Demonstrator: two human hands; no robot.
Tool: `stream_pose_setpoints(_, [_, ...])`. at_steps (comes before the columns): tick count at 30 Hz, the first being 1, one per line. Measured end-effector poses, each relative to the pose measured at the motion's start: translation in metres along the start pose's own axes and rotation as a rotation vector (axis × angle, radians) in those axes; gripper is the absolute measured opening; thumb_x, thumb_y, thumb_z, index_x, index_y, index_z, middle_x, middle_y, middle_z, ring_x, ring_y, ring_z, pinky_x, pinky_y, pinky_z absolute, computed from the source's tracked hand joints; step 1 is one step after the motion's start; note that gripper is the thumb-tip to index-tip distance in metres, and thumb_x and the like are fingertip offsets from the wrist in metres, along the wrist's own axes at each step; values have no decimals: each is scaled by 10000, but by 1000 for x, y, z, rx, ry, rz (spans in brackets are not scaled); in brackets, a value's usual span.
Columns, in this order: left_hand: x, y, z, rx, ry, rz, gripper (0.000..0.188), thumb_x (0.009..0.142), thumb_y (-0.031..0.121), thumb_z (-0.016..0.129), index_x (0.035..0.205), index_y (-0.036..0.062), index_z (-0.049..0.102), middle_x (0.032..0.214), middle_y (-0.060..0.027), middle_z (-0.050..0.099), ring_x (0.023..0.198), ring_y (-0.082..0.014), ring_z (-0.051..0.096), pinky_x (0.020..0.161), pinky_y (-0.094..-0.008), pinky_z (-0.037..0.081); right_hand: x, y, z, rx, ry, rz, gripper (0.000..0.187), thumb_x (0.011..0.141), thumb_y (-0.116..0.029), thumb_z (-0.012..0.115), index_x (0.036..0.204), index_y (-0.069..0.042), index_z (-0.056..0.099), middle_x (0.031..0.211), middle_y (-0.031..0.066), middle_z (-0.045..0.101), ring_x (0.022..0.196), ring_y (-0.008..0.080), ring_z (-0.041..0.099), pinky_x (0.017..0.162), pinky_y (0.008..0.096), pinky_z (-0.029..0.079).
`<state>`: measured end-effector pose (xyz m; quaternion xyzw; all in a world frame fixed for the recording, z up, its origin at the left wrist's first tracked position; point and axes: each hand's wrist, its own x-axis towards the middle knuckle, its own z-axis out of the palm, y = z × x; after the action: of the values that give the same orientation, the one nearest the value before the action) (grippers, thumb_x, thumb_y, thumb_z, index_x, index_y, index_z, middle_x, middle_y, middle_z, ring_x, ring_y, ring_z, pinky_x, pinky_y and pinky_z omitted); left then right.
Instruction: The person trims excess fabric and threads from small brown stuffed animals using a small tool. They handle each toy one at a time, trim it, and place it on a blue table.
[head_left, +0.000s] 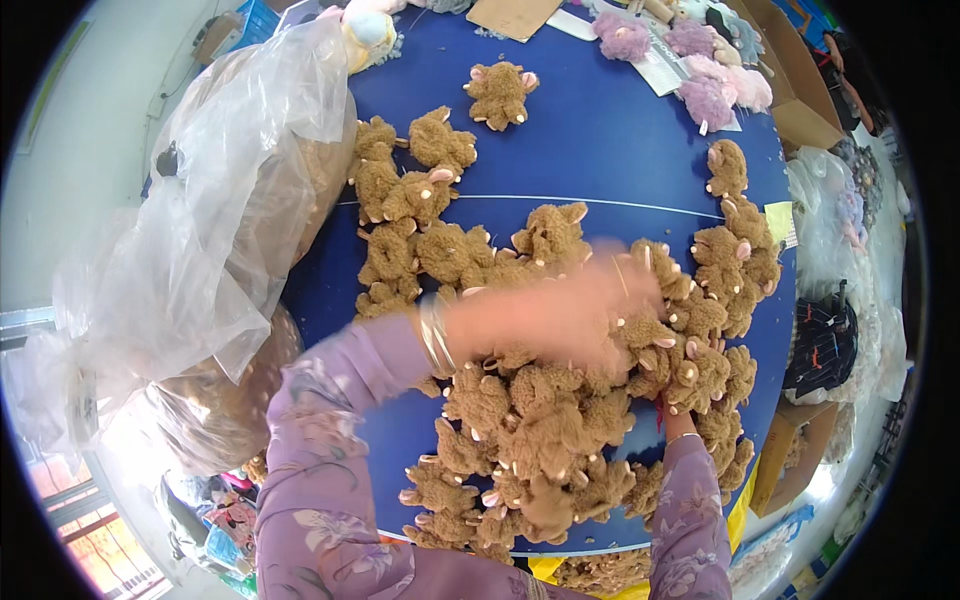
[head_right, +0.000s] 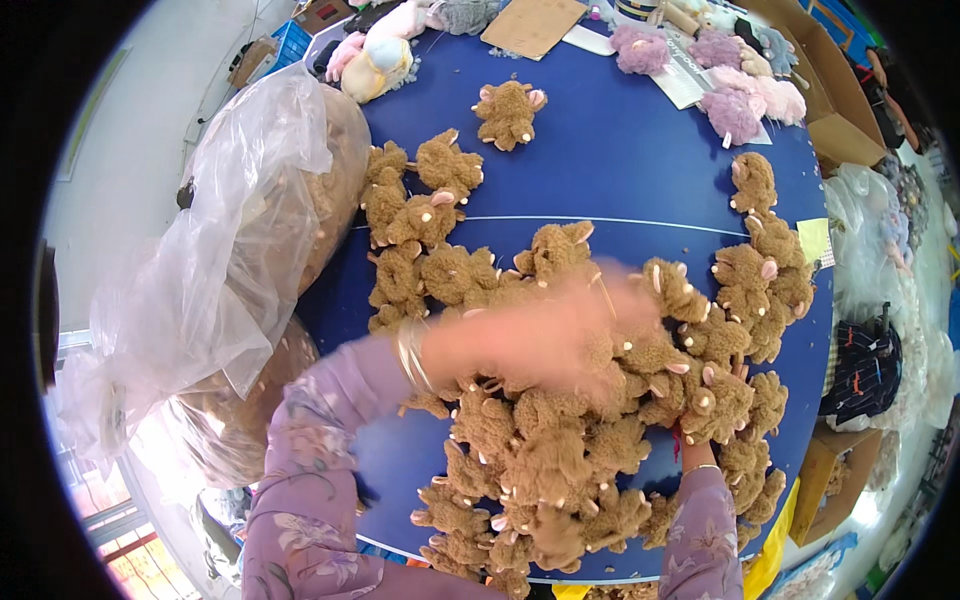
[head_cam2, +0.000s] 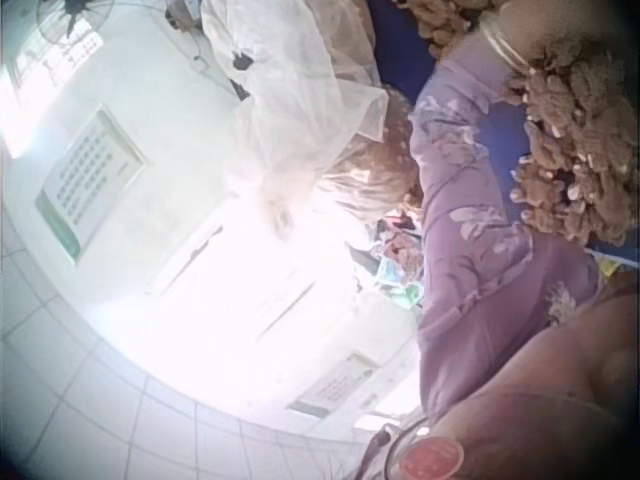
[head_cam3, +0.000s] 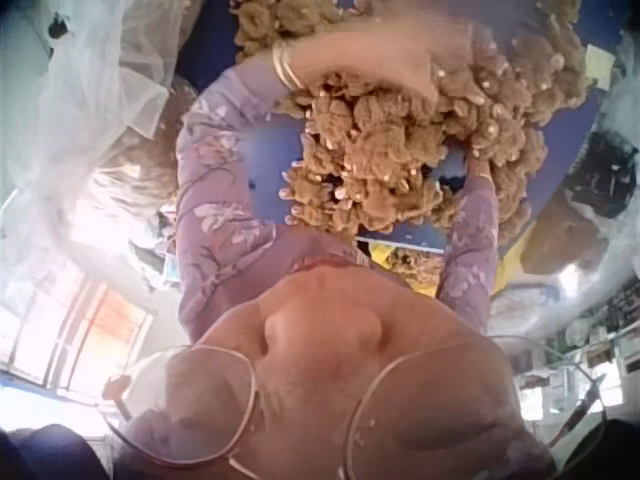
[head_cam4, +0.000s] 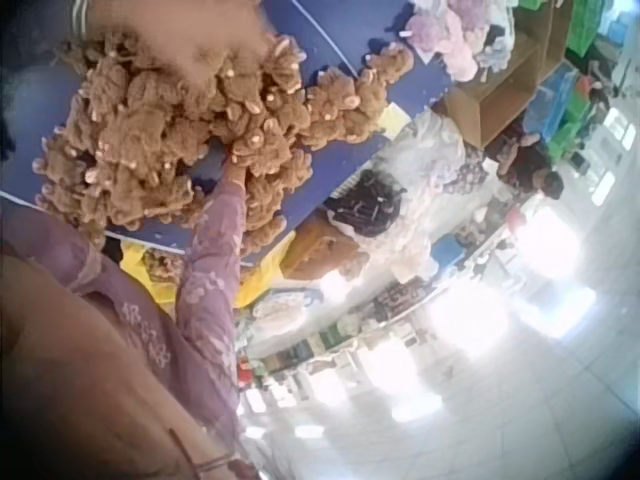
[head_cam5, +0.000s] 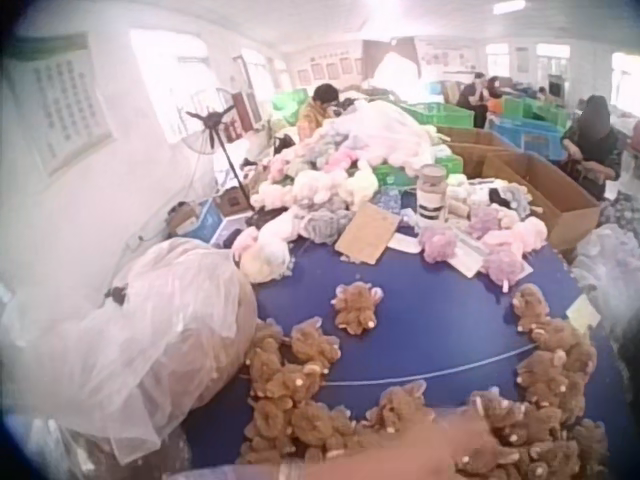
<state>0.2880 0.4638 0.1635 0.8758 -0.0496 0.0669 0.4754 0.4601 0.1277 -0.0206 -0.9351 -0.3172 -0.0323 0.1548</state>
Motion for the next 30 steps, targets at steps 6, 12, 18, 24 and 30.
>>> stream_pose_setpoints(6, [-144, -221, -152, 826, 806, -1097, 738, 805, 581, 570, 1316, 52, 512, 1296, -229, 526, 1220, -399, 448, 1058, -484, 315, 1, -3, -9, -22, -22, -47, 362, 868, -145, 556, 1214, -42, 579, 1299, 89, 519, 1230, 295, 452, 1023, 428, 362])
stream_pose_setpoints(12, [-76, -127, -56, 550, 149, -741, 575, 826, 468, 629, 1230, 60, 591, 1221, -188, 599, 1163, -372, 524, 1067, -457, 333, -10, 0, -18, -69, -27, -5, 365, 873, -167, 558, 1215, -42, 576, 1289, 94, 527, 1221, 294, 462, 1019, 430, 368])
stream_pose_setpoints(18, [-4, -121, -97, 255, 445, -265, 423, 816, 235, 676, 1184, 36, 613, 1208, -151, 612, 1148, -277, 566, 1017, -384, 413, -11, -3, -24, -77, -29, -20, 369, 879, -190, 559, 1217, -41, 572, 1279, 98, 535, 1211, 292, 472, 1015, 433, 375])
stream_pose_setpoints(24, [24, -229, -124, 691, 432, -799, 694, 743, 442, 672, 1345, 144, 497, 1416, -196, 396, 1270, -426, 369, 1075, -479, 335, -11, -9, -23, -61, -31, -65, 375, 885, -212, 561, 1218, -41, 568, 1268, 102, 543, 1202, 291, 483, 1011, 435, 381])
stream_pose_setpoints(30, [29, -186, -29, 300, 203, -502, 581, 777, 444, 625, 1211, 60, 583, 1216, -199, 568, 1127, -389, 505, 1002, -438, 381, -5, -11, -16, -33, -15, -97, 383, 890, -235, 562, 1220, -40, 564, 1258, 107, 550, 1192, 289, 493, 1007, 437, 388])
